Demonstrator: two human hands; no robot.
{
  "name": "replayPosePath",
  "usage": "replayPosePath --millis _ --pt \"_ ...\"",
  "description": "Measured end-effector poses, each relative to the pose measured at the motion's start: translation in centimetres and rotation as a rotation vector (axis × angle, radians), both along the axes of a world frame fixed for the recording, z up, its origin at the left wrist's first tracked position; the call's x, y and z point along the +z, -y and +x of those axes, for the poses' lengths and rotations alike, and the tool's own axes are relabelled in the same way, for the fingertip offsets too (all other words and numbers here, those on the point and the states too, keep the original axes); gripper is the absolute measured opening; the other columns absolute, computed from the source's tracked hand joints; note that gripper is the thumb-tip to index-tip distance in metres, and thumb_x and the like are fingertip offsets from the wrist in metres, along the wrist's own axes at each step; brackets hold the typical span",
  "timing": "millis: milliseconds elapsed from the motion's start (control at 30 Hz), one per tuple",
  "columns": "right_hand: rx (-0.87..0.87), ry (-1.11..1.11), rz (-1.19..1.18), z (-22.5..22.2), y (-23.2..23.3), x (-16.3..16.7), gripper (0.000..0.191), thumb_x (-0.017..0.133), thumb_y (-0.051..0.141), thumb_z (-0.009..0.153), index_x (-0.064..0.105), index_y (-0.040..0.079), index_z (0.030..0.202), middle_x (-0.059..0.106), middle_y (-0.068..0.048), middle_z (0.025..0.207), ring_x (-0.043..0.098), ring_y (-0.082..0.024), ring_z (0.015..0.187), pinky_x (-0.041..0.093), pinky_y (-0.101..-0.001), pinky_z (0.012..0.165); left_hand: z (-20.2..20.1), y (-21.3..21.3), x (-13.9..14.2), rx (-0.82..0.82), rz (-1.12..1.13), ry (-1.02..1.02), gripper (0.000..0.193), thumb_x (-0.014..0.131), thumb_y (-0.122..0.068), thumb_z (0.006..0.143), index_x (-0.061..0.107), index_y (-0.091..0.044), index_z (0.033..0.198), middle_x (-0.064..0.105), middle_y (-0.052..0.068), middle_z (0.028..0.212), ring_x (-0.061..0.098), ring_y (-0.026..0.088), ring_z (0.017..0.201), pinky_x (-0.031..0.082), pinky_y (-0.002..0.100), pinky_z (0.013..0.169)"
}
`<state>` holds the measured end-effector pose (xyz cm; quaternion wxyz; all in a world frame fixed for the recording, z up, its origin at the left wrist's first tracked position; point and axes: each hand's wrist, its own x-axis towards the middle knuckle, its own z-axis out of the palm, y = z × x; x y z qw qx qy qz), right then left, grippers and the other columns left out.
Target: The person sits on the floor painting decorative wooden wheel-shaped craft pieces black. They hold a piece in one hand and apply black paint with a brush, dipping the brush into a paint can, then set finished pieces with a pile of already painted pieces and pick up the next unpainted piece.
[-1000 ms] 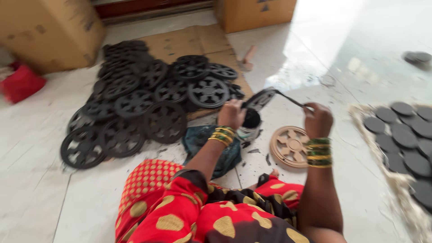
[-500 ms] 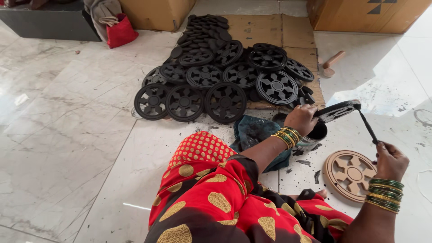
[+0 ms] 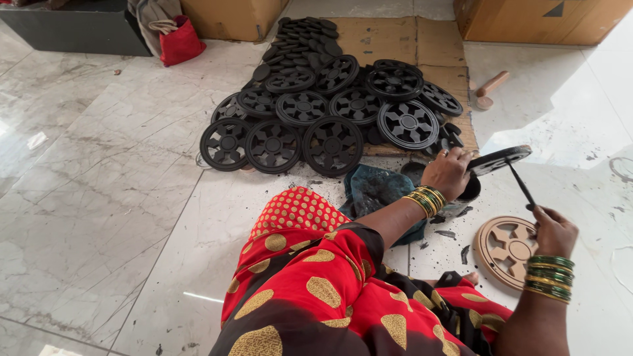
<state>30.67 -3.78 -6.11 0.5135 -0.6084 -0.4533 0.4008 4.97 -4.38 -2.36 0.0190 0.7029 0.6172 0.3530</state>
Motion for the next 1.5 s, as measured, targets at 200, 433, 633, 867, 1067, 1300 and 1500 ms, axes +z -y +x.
replayPosePath --millis 200,433,633,867,1067,1300,1500 --pt "0.013 -0.123 -0.007 -0.7 0.2 0.4 0.019 0.073 0.013 0.1 0.072 -0.003 0.111 0.057 0.003 0.071 0.049 -0.005 0.055 0.041 -0.0221 0.046 0.6 -0.2 0.3 -0.045 0.074 -0.042 0.043 0.069 -0.022 0.09 0.065 -0.007 0.129 0.066 0.01 0.13 0.064 0.032 0.12 0.06 0.039 0.091" --pt "0.057 -0.202 0.017 -0.4 0.4 0.7 0.018 0.072 0.012 0.1 0.072 -0.002 0.112 0.055 0.004 0.07 0.046 -0.004 0.054 0.04 -0.0221 0.047 2.3 -1.1 1.2 -0.077 0.064 -0.162 0.021 0.068 -0.013 0.086 0.07 -0.001 0.102 0.07 0.016 0.117 0.068 0.032 0.111 0.062 0.038 0.088" --pt "0.102 -0.165 -0.002 -1.1 0.1 0.9 0.024 0.071 0.019 0.097 0.073 0.002 0.115 0.049 0.006 0.064 0.042 -0.004 0.05 0.038 -0.0234 0.045 2.5 -2.3 -0.2 -0.088 0.096 -0.187 0.023 0.057 0.001 0.078 0.07 -0.001 0.097 0.072 0.018 0.104 0.071 0.031 0.099 0.061 0.04 0.079" --pt "0.121 -0.247 -0.034 -2.4 0.9 2.8 0.023 0.07 0.024 0.094 0.078 0.007 0.108 0.05 0.009 0.062 0.042 -0.003 0.049 0.034 -0.022 0.043 -0.2 -1.6 -2.6 -0.107 0.15 -0.121 0.017 0.055 -0.016 0.097 0.069 -0.006 0.1 0.071 0.014 0.101 0.068 0.035 0.095 0.059 0.045 0.073" --pt "0.111 -0.236 0.072 -3.9 1.6 3.3 0.02 0.072 0.016 0.094 0.078 0.003 0.107 0.056 0.007 0.061 0.043 -0.002 0.046 0.035 -0.0206 0.039 -2.8 -0.7 -1.9 -0.178 0.216 -0.114 0.036 0.072 -0.018 0.087 0.069 -0.002 0.119 0.068 0.014 0.112 0.064 0.035 0.105 0.055 0.042 0.09" --pt "0.055 -0.057 0.169 -2.0 0.5 2.6 0.02 0.079 0.012 0.087 0.081 0.0 0.102 0.061 0.007 0.068 0.042 0.0 0.053 0.027 -0.0204 0.044 -4.5 -1.6 -2.5 -0.121 0.197 -0.053 0.04 0.074 -0.017 0.086 0.07 0.0 0.122 0.068 0.015 0.112 0.064 0.037 0.106 0.052 0.044 0.094" --pt "-0.211 0.291 0.221 0.1 1.5 3.8 0.021 0.074 0.015 0.085 0.084 0.009 0.104 0.062 -0.004 0.063 0.049 -0.008 0.053 0.036 -0.0277 0.049 -4.8 -2.1 -2.9 -0.102 0.181 -0.06 0.042 0.075 -0.019 0.086 0.069 0.0 0.123 0.068 0.015 0.114 0.065 0.036 0.106 0.048 0.044 0.103"
